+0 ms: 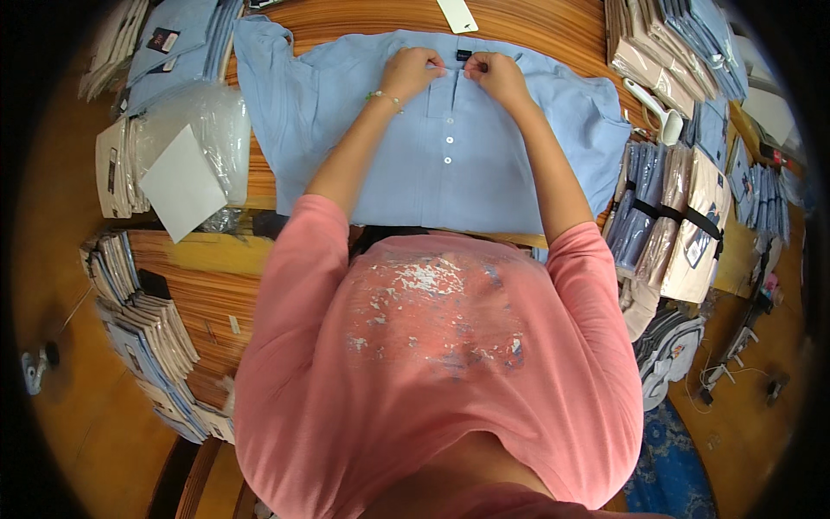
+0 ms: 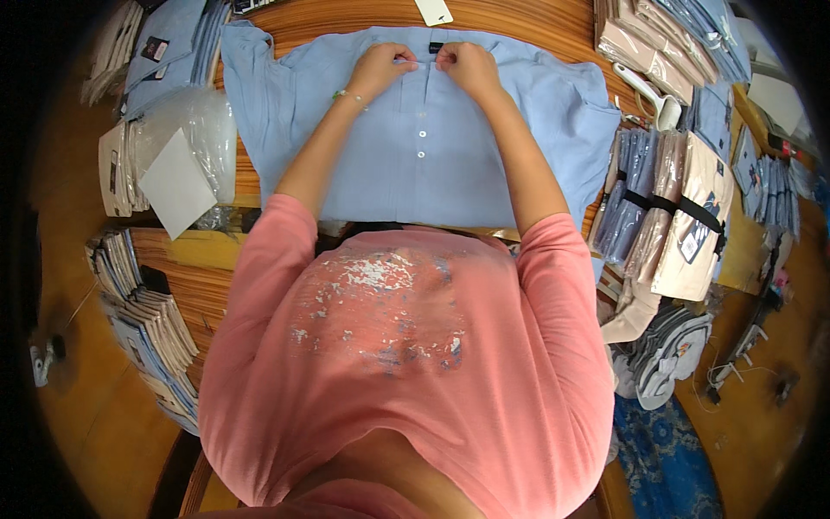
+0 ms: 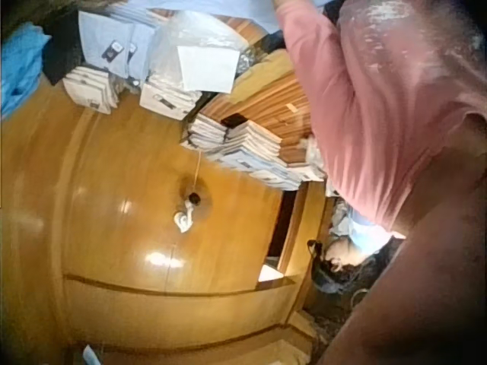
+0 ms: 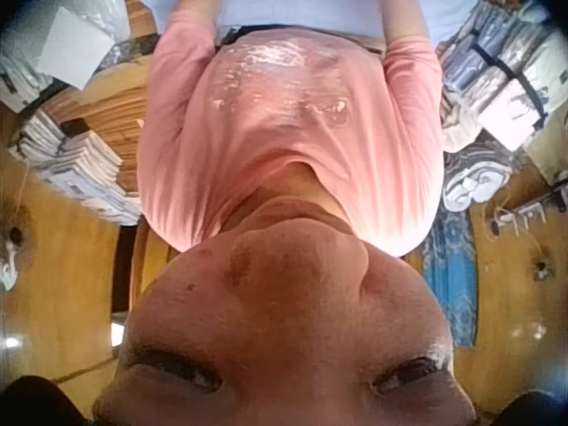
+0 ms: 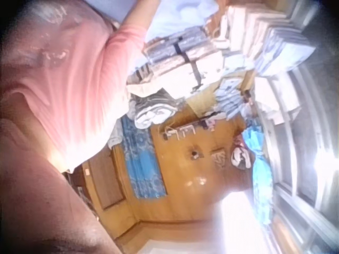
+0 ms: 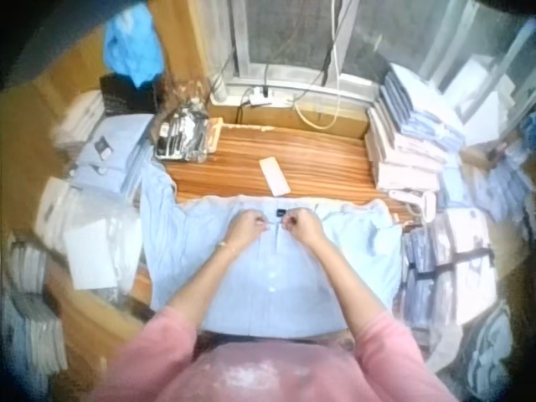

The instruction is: The person packs a beige shirt into a clear plastic bag by hand, then takes a blue shirt from a large pile on the floor and places it onto a table to prepare for folding.

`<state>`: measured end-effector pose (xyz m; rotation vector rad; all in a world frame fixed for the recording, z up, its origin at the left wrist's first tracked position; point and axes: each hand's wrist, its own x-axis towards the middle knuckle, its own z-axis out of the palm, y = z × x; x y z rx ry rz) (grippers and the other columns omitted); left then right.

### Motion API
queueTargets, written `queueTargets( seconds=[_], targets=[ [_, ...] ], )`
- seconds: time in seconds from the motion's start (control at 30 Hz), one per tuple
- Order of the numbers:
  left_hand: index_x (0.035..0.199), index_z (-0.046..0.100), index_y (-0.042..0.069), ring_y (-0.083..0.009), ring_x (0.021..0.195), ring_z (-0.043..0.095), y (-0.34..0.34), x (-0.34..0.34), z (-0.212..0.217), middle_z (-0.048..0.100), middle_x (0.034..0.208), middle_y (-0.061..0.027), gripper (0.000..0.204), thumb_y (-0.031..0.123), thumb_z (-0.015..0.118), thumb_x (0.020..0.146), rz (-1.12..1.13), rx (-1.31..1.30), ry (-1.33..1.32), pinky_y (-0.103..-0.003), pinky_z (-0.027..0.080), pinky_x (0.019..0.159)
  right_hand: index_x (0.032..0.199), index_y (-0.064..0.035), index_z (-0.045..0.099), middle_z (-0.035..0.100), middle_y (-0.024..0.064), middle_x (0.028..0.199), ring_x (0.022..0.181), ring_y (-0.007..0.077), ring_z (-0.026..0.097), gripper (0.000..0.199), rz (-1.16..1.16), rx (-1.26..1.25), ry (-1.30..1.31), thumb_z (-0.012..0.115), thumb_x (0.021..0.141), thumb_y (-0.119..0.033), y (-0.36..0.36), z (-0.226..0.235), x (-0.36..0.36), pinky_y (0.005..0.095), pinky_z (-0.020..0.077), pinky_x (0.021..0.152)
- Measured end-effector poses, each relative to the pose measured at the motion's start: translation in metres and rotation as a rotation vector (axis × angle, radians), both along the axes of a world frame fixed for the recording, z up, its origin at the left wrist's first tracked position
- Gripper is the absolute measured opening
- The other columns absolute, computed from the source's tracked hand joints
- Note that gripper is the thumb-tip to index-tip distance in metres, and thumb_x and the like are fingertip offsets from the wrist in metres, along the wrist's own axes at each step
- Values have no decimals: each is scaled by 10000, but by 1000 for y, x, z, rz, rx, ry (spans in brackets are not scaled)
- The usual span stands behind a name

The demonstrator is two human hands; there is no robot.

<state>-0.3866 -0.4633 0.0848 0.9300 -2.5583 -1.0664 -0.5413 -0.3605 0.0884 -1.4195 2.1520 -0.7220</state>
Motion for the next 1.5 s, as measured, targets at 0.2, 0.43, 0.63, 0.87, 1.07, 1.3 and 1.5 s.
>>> queueTargets(
  seconds=[0.2, 0.43, 0.63, 0.87, 1.07, 1.3, 1.5],
  targets=[
    [801, 657, 70, -211, 778, 581, 5, 1, -12, 637, 806, -65, 189, 231, 670, 703, 54, -20, 50, -318, 445, 700, 797, -111, 643, 646, 24, 741, 696, 188, 613, 130, -1, 18, -56, 672, 688, -176, -5, -12, 1, 317, 470, 631],
    [773, 654, 76, -203, 759, 573, 4, 0, -18, 631, 800, -57, 165, 222, 672, 697, 67, -81, 59, -327, 441, 670, 807, -114, 639, 635, 23, 742, 708, 194, 606, 150, -5, 46, -29, 678, 686, -194, -6, -11, 2, 325, 470, 637],
    [913, 621, 86, -295, 911, 537, -5, 30, 7, 598, 949, -98, 266, 229, 672, 695, 125, -337, 437, -378, 424, 791, 836, -66, 629, 611, 94, 894, 823, 264, 581, 222, -85, -307, 128, 679, 692, -229, 28, 9, -17, 338, 461, 711],
    [971, 595, 51, -301, 813, 573, -73, 142, 23, 609, 834, -134, 347, 268, 668, 710, 138, -126, -371, -371, 445, 712, 1017, -111, 619, 620, 94, 977, 970, 272, 559, 408, -273, 318, 492, 680, 688, -345, 130, 40, -100, 406, 418, 822],
    [960, 586, 37, -220, 652, 577, -93, 140, 52, 609, 741, -92, 278, 190, 654, 739, 54, -332, -3, -313, 433, 575, 953, -156, 662, 610, 100, 968, 910, 284, 563, 261, -240, 33, 631, 649, 723, -280, 152, 65, -97, 368, 455, 765],
    [956, 591, 9, -131, 537, 522, -98, 16, 138, 557, 641, -62, 211, 84, 557, 761, -338, -31, 2, -274, 412, 489, 1030, -64, 604, 622, 183, 820, 730, 275, 604, 259, -634, -112, 492, 571, 787, -148, 210, 148, -115, 358, 457, 669],
    [785, 591, 12, -119, 683, 526, -83, -130, 307, 577, 690, -51, 140, 149, 559, 774, -399, -103, 920, -273, 433, 630, 978, 37, 593, 636, 110, 832, 713, 184, 593, 244, -745, -877, 963, 573, 781, -105, 312, 368, -179, 323, 482, 683]
  ],
)
